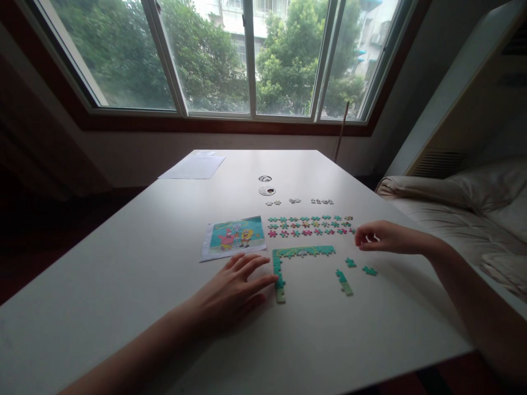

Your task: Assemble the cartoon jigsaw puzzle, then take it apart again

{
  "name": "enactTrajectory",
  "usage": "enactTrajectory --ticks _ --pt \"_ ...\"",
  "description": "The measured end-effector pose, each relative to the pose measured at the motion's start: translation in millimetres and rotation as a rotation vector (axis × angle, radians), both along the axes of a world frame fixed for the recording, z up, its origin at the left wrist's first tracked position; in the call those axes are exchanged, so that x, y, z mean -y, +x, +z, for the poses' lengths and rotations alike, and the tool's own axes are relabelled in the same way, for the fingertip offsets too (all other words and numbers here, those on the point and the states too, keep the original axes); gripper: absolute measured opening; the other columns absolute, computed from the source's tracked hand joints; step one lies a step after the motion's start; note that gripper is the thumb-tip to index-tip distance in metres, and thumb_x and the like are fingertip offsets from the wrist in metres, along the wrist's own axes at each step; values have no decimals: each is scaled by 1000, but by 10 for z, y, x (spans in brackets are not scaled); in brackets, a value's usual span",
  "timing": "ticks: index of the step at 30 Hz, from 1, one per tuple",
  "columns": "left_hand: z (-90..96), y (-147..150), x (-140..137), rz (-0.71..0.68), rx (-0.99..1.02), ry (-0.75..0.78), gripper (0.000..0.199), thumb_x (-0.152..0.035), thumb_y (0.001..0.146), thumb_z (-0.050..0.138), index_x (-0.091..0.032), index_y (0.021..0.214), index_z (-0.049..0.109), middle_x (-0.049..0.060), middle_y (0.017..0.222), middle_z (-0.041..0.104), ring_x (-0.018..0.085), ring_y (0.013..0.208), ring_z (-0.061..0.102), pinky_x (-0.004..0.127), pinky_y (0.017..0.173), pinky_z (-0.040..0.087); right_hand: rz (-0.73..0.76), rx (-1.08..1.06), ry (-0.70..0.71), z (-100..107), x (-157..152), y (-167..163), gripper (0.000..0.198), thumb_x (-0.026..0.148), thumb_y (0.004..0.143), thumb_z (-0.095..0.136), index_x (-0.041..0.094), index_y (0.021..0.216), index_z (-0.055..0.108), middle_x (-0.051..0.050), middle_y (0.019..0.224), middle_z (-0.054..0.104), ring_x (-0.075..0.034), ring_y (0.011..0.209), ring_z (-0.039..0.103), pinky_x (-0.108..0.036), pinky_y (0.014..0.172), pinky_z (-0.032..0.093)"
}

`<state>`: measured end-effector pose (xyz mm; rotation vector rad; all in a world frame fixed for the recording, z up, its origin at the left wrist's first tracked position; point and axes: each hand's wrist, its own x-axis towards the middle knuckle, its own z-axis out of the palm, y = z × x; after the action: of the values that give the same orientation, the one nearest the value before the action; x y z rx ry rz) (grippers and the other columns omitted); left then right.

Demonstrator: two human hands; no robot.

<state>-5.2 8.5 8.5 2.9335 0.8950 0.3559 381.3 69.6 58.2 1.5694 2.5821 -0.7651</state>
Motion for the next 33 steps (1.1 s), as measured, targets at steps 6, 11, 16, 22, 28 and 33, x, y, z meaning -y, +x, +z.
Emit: enactTrajectory --ticks 6,11,16,22,28,33 --pt "20 23 50 -7 4 17 34 -22 88 45 -29 121 49 8 128 45 28 117 40 48 95 34 7 24 -53 -18 46 63 21 38 73 56 18 79 61 -3 74 58 -16 69 51 -24 59 38" --pt "23 20 51 -4 -9 7 35 -22 88 44 -28 122 48 9 129 45 28 117 40 48 96 34 27 63 -239 -88 99 30 28 37 61 68 17 78 59 -1 73 56 -15 67 50 -23 56 37" --pt "19 20 67 5 -36 19 35 -21 88 43 -26 123 46 9 130 44 27 119 40 48 97 32 41 75 -285 -100 134 -18 26 31 59 69 15 76 57 1 69 52 -12 62 46 -22 54 35" --pt "1 158 169 -52 -58 284 27 -27 91 43 -23 116 52 8 128 49 27 123 36 49 103 23 59 66 -298 -95 127 -43 25 29 60 68 14 77 59 1 69 53 -11 62 47 -22 55 36" --pt "-22 455 291 -168 -49 348 24 -23 93 39 -18 111 54 7 121 55 23 120 38 43 103 23 65 51 -305 -88 129 -27 27 31 60 69 14 78 59 0 71 55 -12 63 48 -22 56 38" --pt "-15 821 327 -242 -38 322 25 -20 93 36 -13 108 54 11 120 53 26 117 40 43 95 33 61 11 -247 -38 121 -62 31 38 67 65 15 86 58 -2 75 57 -14 67 51 -23 58 40"
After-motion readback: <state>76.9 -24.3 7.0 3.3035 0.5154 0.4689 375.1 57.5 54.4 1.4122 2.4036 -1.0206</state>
